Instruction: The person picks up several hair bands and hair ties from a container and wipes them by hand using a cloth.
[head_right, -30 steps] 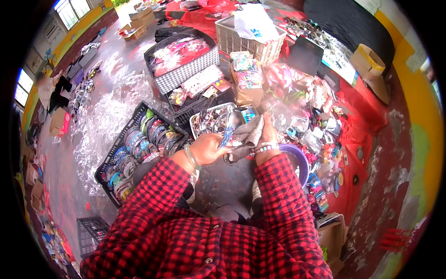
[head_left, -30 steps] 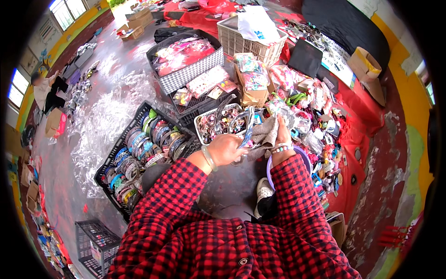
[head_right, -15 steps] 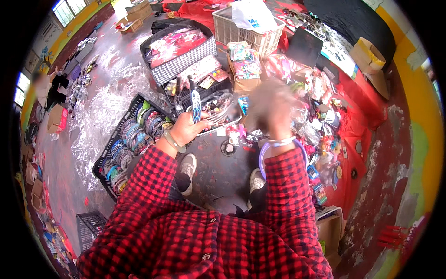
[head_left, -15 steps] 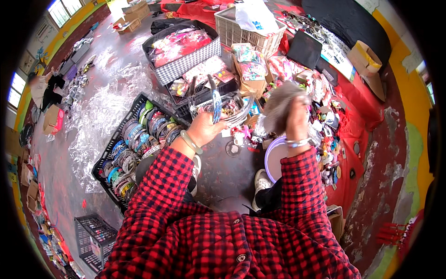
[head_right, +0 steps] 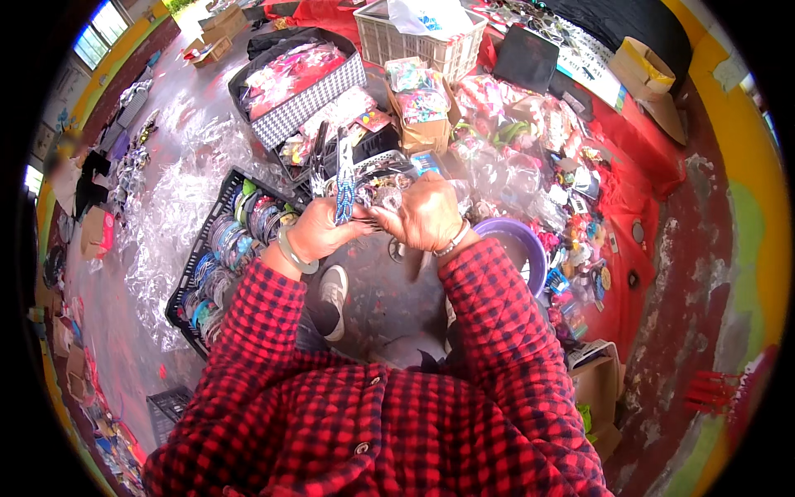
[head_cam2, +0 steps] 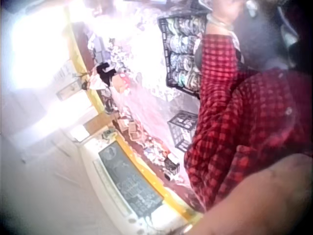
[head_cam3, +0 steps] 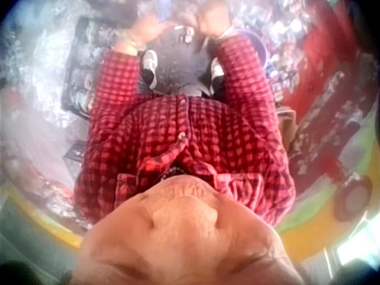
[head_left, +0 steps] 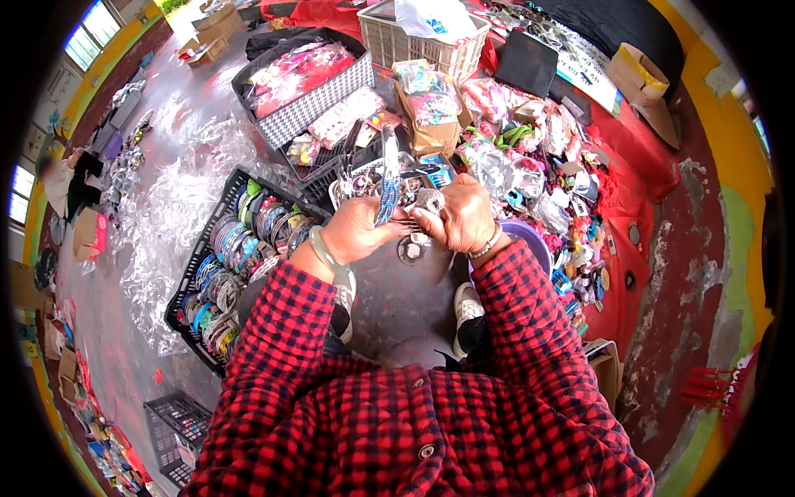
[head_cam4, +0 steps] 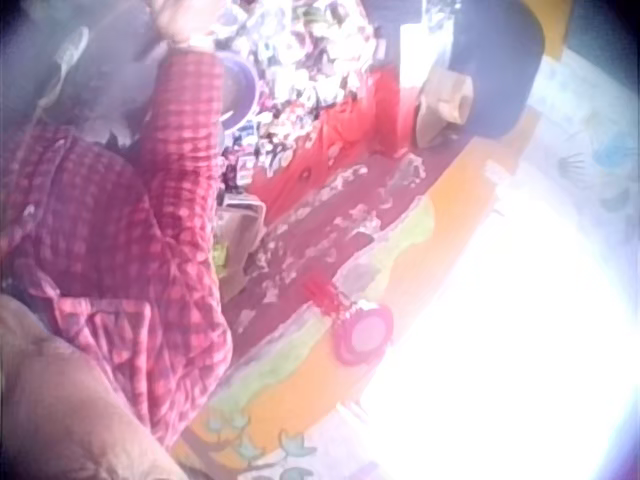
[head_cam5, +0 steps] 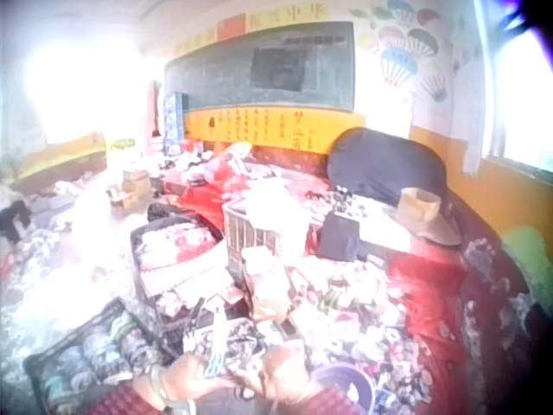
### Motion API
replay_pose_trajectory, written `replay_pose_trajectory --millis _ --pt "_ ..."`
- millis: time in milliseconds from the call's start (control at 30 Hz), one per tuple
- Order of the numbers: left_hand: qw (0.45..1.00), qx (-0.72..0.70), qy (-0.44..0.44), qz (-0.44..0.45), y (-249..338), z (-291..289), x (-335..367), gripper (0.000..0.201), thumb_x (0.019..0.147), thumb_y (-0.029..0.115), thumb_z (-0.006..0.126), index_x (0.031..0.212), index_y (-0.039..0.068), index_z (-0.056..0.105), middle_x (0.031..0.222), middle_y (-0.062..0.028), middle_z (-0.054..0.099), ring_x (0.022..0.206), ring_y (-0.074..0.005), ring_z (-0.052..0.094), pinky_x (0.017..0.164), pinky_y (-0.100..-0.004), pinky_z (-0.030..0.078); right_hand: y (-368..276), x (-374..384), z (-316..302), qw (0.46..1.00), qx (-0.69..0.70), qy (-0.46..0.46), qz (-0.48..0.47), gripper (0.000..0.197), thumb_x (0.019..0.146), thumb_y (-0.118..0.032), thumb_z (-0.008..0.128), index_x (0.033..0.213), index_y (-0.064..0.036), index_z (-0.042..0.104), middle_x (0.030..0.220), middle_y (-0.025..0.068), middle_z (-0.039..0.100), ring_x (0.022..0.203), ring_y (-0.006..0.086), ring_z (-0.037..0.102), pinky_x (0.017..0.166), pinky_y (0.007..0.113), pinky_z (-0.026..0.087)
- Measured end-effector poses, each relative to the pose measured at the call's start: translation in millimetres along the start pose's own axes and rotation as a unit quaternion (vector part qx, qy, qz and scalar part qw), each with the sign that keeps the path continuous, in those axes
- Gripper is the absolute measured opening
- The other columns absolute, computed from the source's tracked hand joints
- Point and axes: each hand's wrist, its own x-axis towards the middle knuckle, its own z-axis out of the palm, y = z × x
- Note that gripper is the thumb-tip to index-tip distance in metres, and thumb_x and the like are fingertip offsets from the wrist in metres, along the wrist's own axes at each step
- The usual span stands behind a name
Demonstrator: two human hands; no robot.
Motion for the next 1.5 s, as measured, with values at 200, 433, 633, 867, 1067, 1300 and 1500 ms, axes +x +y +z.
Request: replay_pose_trajectory --millis 200,433,633,867,1067,1300,1500 --pt "1.000 0.018 -0.003 -0.004 4.9 -9.0 -5.2 0.015 0.076 0.009 0.064 0.089 0.002 0.064 0.078 -0.0075 0.065 0.069 -0.0121 0.060 0.065 -0.0251 0.047 9.2 -4.5 5.4 0.999 0.000 0.034 0.024 0.040 0.067 -0.033 0.067 0.043 -0.0071 0.049 0.044 0.0116 0.044 0.044 0.0302 0.045 0.046 0.039 0.036" --pt "0.999 -0.013 -0.013 -0.037 -2.9 -20.6 -9.7 0.013 0.077 0.006 0.062 0.085 -0.004 0.062 0.078 -0.0071 0.064 0.068 -0.0112 0.058 0.062 -0.0237 0.046 53.3 -38.8 12.5 0.993 -0.106 0.037 0.027 0.006 0.077 -0.011 0.056 0.076 -0.0052 0.059 0.055 0.0127 0.051 0.048 0.0297 0.049 0.041 0.039 0.035" --pt "0.916 -0.361 0.170 -0.048 -13.3 -34.7 -8.9 0.013 0.084 0.014 0.055 0.090 0.003 0.054 0.076 -0.0102 0.061 0.064 -0.0156 0.056 0.050 -0.0212 0.039 63.0 -23.0 -21.8 0.714 0.385 0.237 0.534 0.038 0.085 -0.040 0.051 0.091 -0.0025 0.058 0.083 0.0058 0.060 0.072 0.0141 0.055 0.063 0.029 0.043" --pt "0.806 -0.508 0.255 -0.167 -47.9 -27.5 2.8 0.015 0.085 0.019 0.055 0.092 0.006 0.059 0.082 -0.0070 0.064 0.071 -0.0158 0.061 0.047 -0.0203 0.036 45.1 -6.9 -19.8 0.808 0.433 0.159 0.366 0.026 0.085 -0.024 0.050 0.094 -0.0010 0.058 0.083 0.0041 0.059 0.074 0.0103 0.053 0.064 0.025 0.042" --pt "0.770 -0.511 0.268 -0.271 -55.2 -19.0 4.1 0.013 0.084 0.017 0.056 0.091 0.007 0.060 0.079 -0.0030 0.064 0.063 -0.0106 0.060 0.041 -0.0198 0.034 55.6 -20.5 -5.0 0.830 0.305 0.052 0.465 0.037 0.079 -0.029 0.058 0.106 -0.0030 0.055 0.089 0.0096 0.063 0.084 0.0194 0.059 0.073 0.031 0.044" --pt "0.768 -0.525 0.230 -0.285 -62.2 -14.2 2.7 0.006 0.081 0.014 0.059 0.084 0.009 0.058 0.072 -0.0011 0.060 0.057 -0.0106 0.054 0.045 -0.0224 0.035 57.7 -16.9 -8.3 0.849 0.116 -0.040 0.514 0.040 0.074 -0.035 0.059 0.100 -0.0046 0.055 0.096 0.0230 0.058 0.091 0.0378 0.055 0.079 0.039 0.042" --pt "0.764 -0.512 0.230 -0.319 -56.8 -5.1 7.7 0.010 0.077 0.014 0.063 0.083 0.008 0.059 0.072 -0.0031 0.060 0.057 -0.0133 0.055 0.045 -0.0234 0.036 56.7 -26.2 -3.4 0.900 0.098 -0.030 0.424 0.029 0.072 -0.018 0.067 0.092 -0.0016 0.053 0.075 0.0096 0.060 0.067 0.0159 0.055 0.064 0.029 0.043"
